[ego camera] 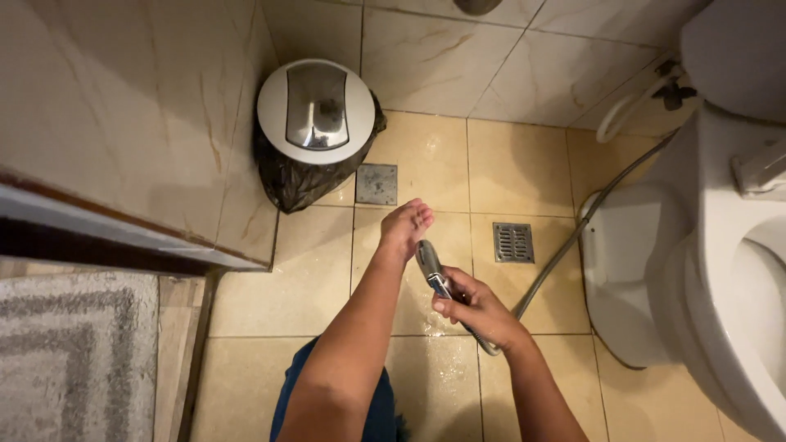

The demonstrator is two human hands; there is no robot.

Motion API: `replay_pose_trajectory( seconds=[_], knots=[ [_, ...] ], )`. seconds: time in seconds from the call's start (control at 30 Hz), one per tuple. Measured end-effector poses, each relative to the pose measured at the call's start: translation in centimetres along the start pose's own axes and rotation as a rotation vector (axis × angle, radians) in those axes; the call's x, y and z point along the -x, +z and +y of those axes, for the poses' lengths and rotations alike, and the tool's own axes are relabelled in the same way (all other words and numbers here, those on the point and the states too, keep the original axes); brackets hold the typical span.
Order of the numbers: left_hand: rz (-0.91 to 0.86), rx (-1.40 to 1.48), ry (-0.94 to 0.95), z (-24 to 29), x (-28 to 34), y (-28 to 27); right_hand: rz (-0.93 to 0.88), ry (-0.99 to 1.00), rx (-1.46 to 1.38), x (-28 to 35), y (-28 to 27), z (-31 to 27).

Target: The person uses a handheld bidet sprayer to rinse the inside of a white toilet bowl. They direct the water stream around the bowl's interior and use their left hand to wipe the rim and inner surfaces while rinsing.

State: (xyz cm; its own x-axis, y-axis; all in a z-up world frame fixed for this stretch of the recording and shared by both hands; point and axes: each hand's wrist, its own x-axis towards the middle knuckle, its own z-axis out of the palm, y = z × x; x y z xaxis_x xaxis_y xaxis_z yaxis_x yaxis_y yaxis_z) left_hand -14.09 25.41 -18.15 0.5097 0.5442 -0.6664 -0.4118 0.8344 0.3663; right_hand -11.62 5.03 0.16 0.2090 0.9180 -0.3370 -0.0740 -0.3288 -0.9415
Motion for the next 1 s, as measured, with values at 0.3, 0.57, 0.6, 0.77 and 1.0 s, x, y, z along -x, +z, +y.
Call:
replay_pose_trajectory(
  seconds=[0.3, 0.57, 0.6, 0.77, 1.0],
  knots=[
    [0.053, 0.006, 0.110, 3.2, 2.8, 0.6, 0.023, -0.014, 0.062, -3.1, 0.9, -1.8],
    [0.022, -0.131, 0.064, 2.2, 1.6, 0.5, 0.213, -0.073, 0.035, -4.3, -0.9, -2.8],
    [-0.032, -0.243, 0.056, 1.9, 2.1, 1.1, 0.370, -0.053, -0.019, -4.5, -1.8, -2.0],
    [-0.376, -0.775, -0.118, 0.7, 12.2, 7.4, 0.725, 0.041, -0.268, -4.3, -4.6, 1.1],
    [-0.674, -0.875, -0.143, -2.7, 12.6, 8.1, 0.712, 0.042, -0.563, -2.9, -5.3, 1.7]
  ],
)
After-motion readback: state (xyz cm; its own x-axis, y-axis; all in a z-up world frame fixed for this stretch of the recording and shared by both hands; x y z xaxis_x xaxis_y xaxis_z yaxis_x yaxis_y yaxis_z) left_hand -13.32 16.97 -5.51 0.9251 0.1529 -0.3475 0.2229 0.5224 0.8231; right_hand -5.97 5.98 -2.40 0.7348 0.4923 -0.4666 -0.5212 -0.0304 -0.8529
